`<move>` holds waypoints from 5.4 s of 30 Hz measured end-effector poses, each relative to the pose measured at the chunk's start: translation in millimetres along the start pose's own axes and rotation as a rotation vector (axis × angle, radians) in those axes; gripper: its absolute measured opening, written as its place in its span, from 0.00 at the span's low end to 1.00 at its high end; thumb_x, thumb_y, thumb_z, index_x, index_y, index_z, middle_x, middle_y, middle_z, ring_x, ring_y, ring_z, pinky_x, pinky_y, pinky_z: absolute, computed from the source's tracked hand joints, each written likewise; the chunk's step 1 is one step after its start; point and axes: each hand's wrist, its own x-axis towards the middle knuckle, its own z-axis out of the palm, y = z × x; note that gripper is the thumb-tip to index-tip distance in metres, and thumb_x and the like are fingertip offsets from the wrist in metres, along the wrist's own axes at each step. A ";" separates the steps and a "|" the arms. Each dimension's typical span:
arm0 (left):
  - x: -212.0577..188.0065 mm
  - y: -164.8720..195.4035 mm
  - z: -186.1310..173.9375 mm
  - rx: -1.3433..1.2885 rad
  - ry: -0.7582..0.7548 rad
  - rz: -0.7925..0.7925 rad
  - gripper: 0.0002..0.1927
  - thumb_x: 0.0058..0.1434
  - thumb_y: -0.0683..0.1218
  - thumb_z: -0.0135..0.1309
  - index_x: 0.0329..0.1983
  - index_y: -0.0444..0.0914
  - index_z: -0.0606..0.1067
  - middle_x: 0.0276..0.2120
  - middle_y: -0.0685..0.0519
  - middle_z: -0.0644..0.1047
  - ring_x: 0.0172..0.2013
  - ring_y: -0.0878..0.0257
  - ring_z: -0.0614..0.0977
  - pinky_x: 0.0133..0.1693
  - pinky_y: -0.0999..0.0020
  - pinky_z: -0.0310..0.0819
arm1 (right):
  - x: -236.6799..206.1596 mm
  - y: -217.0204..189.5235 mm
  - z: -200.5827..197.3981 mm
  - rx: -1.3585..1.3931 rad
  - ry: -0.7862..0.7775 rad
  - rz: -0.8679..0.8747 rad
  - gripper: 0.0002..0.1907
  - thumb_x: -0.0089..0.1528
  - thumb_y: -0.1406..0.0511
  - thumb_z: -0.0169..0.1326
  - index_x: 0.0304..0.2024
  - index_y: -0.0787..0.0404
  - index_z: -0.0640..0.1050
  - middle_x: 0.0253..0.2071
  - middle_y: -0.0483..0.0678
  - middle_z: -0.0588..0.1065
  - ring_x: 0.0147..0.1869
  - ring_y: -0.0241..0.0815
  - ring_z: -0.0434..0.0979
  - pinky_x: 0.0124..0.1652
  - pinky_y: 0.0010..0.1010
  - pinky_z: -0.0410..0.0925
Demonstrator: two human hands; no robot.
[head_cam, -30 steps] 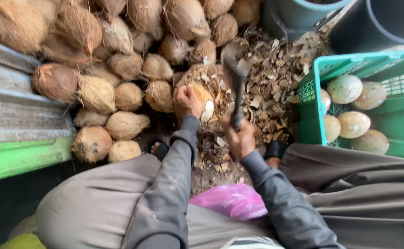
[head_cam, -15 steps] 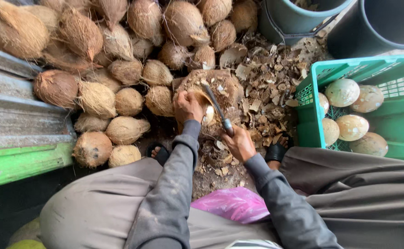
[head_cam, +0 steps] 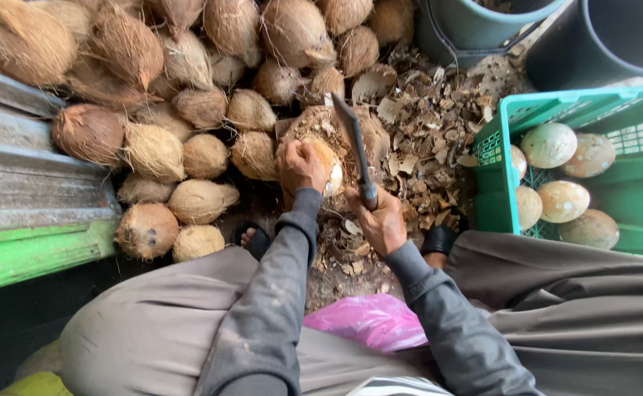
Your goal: The person sits on the ground and husks coconuts one at a time, holding each coconut against a wooden block and chopping off the fibrous husk with a cleaver. Husked coconuts are placed into a green plastic crate beside them, and husk debris accumulates on the ground.
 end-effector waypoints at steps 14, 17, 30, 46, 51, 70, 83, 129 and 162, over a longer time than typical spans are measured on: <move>-3.9 21.5 -30.7 0.136 -0.042 -0.126 0.24 0.52 0.61 0.60 0.45 0.44 0.73 0.47 0.48 0.76 0.48 0.53 0.79 0.45 0.49 0.79 | 16.8 0.6 -20.3 -0.102 -0.267 0.543 0.19 0.66 0.55 0.56 0.29 0.60 0.70 0.20 0.46 0.69 0.18 0.38 0.62 0.20 0.35 0.60; 2.4 5.8 -25.6 -0.046 0.091 0.160 0.24 0.58 0.60 0.60 0.51 0.42 0.74 0.51 0.46 0.76 0.52 0.49 0.78 0.51 0.44 0.73 | 12.3 -18.3 -27.7 -0.026 -0.162 0.382 0.18 0.65 0.56 0.57 0.28 0.60 0.72 0.20 0.45 0.72 0.19 0.34 0.64 0.21 0.32 0.60; -4.3 2.1 0.0 0.027 0.121 0.018 0.29 0.64 0.65 0.41 0.52 0.41 0.77 0.47 0.46 0.79 0.46 0.51 0.82 0.46 0.54 0.79 | -2.7 -5.9 -6.8 -0.147 0.011 0.041 0.15 0.65 0.57 0.59 0.35 0.62 0.79 0.20 0.44 0.71 0.26 0.34 0.69 0.28 0.32 0.67; -17.0 8.0 -3.9 0.238 0.133 0.076 0.23 0.65 0.62 0.41 0.48 0.42 0.74 0.46 0.47 0.77 0.43 0.54 0.81 0.38 0.55 0.78 | -3.6 -22.7 -8.4 -0.133 -0.045 0.060 0.20 0.67 0.55 0.56 0.28 0.61 0.71 0.19 0.43 0.67 0.22 0.34 0.66 0.24 0.34 0.64; -21.2 5.5 -1.8 0.196 0.120 0.109 0.24 0.68 0.61 0.42 0.53 0.39 0.72 0.48 0.43 0.74 0.42 0.52 0.80 0.38 0.55 0.78 | 4.6 -6.2 -5.6 -0.242 -0.116 0.235 0.16 0.66 0.56 0.55 0.27 0.57 0.74 0.20 0.41 0.71 0.21 0.35 0.68 0.23 0.33 0.65; -7.1 0.0 -4.9 -0.198 0.144 0.125 0.18 0.65 0.53 0.54 0.47 0.35 0.70 0.40 0.41 0.74 0.39 0.50 0.77 0.39 0.53 0.77 | 9.6 10.9 -3.7 -0.104 -0.182 0.296 0.16 0.65 0.55 0.57 0.32 0.60 0.75 0.21 0.42 0.69 0.21 0.33 0.65 0.23 0.31 0.63; -12.6 -5.5 3.4 -0.318 0.135 0.114 0.21 0.59 0.52 0.60 0.45 0.34 0.68 0.39 0.40 0.73 0.36 0.49 0.77 0.34 0.53 0.76 | 8.1 23.9 2.2 -0.194 -0.166 0.442 0.11 0.65 0.55 0.54 0.32 0.52 0.77 0.22 0.41 0.72 0.21 0.34 0.66 0.24 0.32 0.65; -7.1 -4.1 4.3 -0.340 0.058 0.155 0.19 0.69 0.57 0.54 0.40 0.34 0.72 0.33 0.46 0.76 0.34 0.51 0.76 0.39 0.57 0.74 | -1.9 -9.4 -28.4 -0.023 -0.003 0.070 0.11 0.64 0.60 0.55 0.35 0.63 0.77 0.20 0.45 0.72 0.23 0.36 0.72 0.24 0.35 0.65; -9.6 0.3 11.1 0.037 0.230 -0.017 0.21 0.63 0.64 0.54 0.49 0.46 0.76 0.55 0.43 0.76 0.53 0.43 0.78 0.46 0.45 0.75 | 0.6 -9.4 -23.1 -0.147 0.005 0.164 0.21 0.67 0.53 0.57 0.26 0.60 0.73 0.21 0.43 0.70 0.23 0.34 0.67 0.25 0.33 0.65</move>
